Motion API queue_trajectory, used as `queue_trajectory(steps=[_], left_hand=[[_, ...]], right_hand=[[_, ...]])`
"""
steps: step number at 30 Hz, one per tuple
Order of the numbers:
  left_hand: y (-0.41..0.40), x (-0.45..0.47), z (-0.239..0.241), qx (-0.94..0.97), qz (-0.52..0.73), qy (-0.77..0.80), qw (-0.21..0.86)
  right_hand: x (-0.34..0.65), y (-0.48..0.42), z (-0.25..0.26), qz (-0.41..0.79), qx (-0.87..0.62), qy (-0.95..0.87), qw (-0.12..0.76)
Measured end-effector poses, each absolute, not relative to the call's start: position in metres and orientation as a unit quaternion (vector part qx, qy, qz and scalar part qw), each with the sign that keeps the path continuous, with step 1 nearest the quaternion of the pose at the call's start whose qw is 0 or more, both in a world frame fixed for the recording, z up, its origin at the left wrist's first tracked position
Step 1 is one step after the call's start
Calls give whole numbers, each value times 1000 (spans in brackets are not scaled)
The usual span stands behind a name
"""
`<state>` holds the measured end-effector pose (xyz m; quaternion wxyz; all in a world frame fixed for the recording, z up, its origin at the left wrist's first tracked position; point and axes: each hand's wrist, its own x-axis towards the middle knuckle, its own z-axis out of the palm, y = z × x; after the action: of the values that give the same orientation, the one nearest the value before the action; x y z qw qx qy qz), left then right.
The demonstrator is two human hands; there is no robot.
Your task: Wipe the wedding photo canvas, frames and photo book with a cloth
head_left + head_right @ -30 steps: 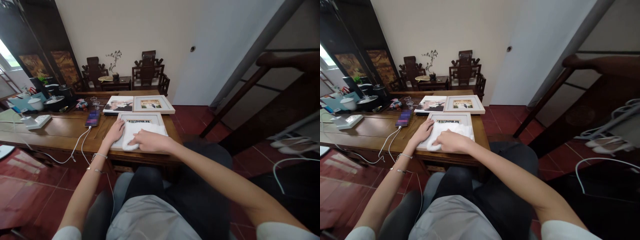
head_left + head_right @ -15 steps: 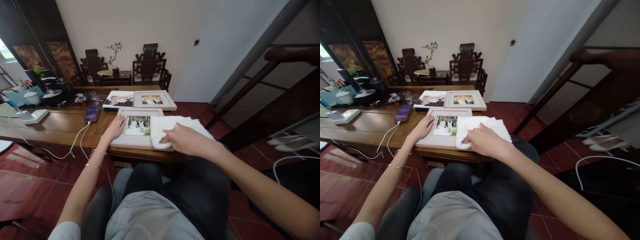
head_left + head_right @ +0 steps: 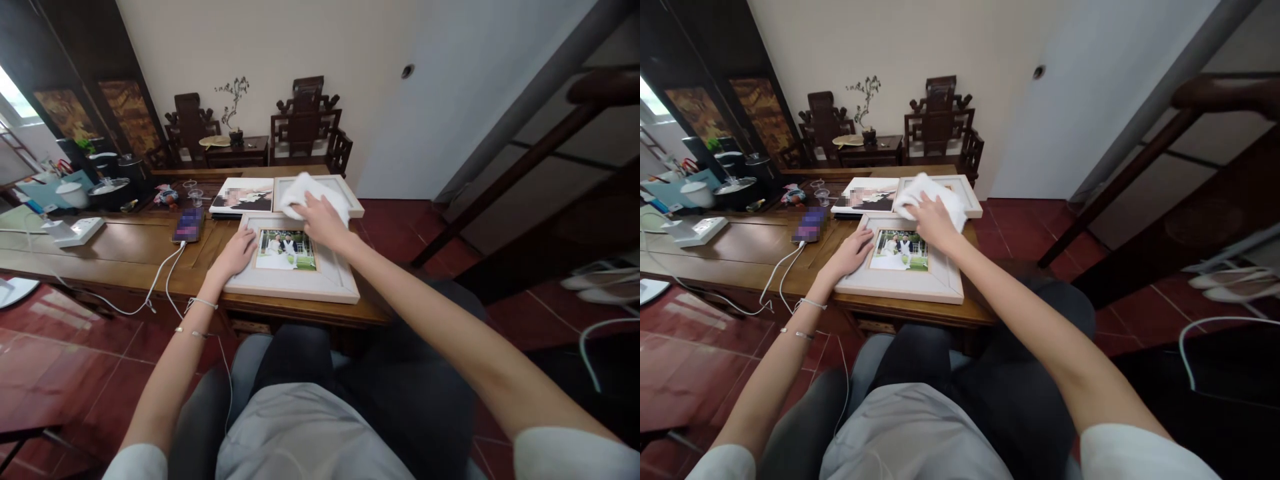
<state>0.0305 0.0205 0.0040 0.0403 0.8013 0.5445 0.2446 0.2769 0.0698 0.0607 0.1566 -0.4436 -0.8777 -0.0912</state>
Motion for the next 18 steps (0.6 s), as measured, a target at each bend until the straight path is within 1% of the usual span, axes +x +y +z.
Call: queue_trajectory(steps=[3,5,9,15,18], left_hand=[[22,30,4,802,257,538,36],[23,30,4,806,261,530,34],[24,29,2,805,262,532,39],[23,29,1,797,252,547,50],[22,30,3,790,254,556,46]], right_hand=[[236,78,55,-113,-324,-930,134],[215,80,52,-100,-301,-943,97],[216,84,56,-71,-357,-930,50],[293,89,76,-45,-471,-881,-14],[323,75,77,-48,-480,-876,-21]])
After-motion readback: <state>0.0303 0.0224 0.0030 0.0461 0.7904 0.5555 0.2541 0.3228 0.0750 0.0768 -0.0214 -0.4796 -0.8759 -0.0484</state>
